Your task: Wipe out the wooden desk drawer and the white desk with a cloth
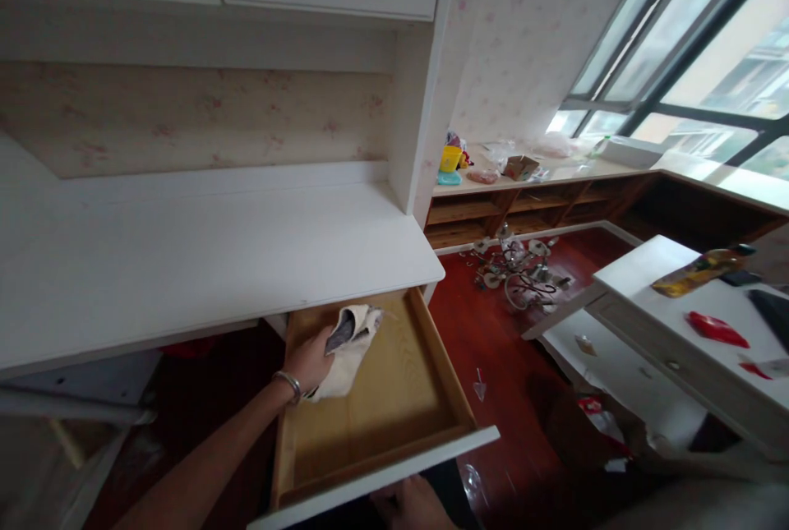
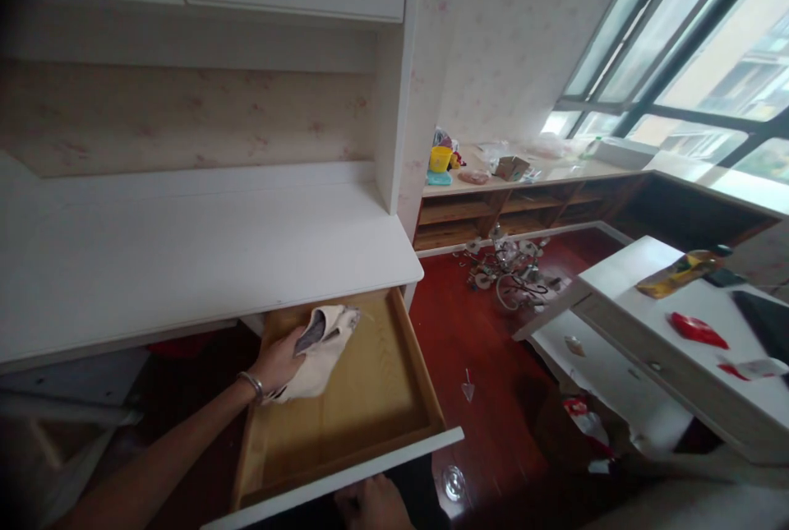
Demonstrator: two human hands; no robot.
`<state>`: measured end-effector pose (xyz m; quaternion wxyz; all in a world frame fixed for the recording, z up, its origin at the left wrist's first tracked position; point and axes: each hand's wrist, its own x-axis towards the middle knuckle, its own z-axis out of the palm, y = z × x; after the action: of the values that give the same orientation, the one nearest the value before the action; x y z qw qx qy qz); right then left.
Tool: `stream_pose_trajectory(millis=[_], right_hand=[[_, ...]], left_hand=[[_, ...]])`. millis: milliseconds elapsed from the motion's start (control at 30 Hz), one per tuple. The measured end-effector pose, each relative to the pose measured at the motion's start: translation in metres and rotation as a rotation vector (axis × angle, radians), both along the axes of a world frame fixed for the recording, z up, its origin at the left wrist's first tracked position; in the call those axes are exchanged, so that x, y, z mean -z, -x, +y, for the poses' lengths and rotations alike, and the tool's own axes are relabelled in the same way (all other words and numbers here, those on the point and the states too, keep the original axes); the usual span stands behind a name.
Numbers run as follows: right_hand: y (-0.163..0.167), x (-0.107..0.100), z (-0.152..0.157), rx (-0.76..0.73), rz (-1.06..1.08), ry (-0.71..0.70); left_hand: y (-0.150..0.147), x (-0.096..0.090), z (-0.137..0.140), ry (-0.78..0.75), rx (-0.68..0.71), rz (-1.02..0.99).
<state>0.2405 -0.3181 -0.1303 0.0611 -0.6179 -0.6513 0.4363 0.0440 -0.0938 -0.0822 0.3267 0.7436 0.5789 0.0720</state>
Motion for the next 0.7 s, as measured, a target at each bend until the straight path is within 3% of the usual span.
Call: stream_pose_trajectory(millis=[233, 400, 533, 700], right_hand=[[0.003, 0.003, -0.002, 0.011, -0.018, -0.007], [0.004, 0.002, -0.001, -0.008, -0.013, 0.023], [0.004, 0.002, -0.001, -0.007, -0.006, 0.021], [0.002, 0.009, 0.000, -0.025, -0.034, 0.028]], left_hand=[[-0.003, -0.012, -0.011, 0.126, -0.451, -0.422], [-0.012, 0.002, -0.022, 0.319, -0.743, -0.663], [-0.017, 0.023, -0.018, 0.291, -0.892, -0.620], [-0.029, 0.033, 0.022, 0.130, -0.885, -0.490]])
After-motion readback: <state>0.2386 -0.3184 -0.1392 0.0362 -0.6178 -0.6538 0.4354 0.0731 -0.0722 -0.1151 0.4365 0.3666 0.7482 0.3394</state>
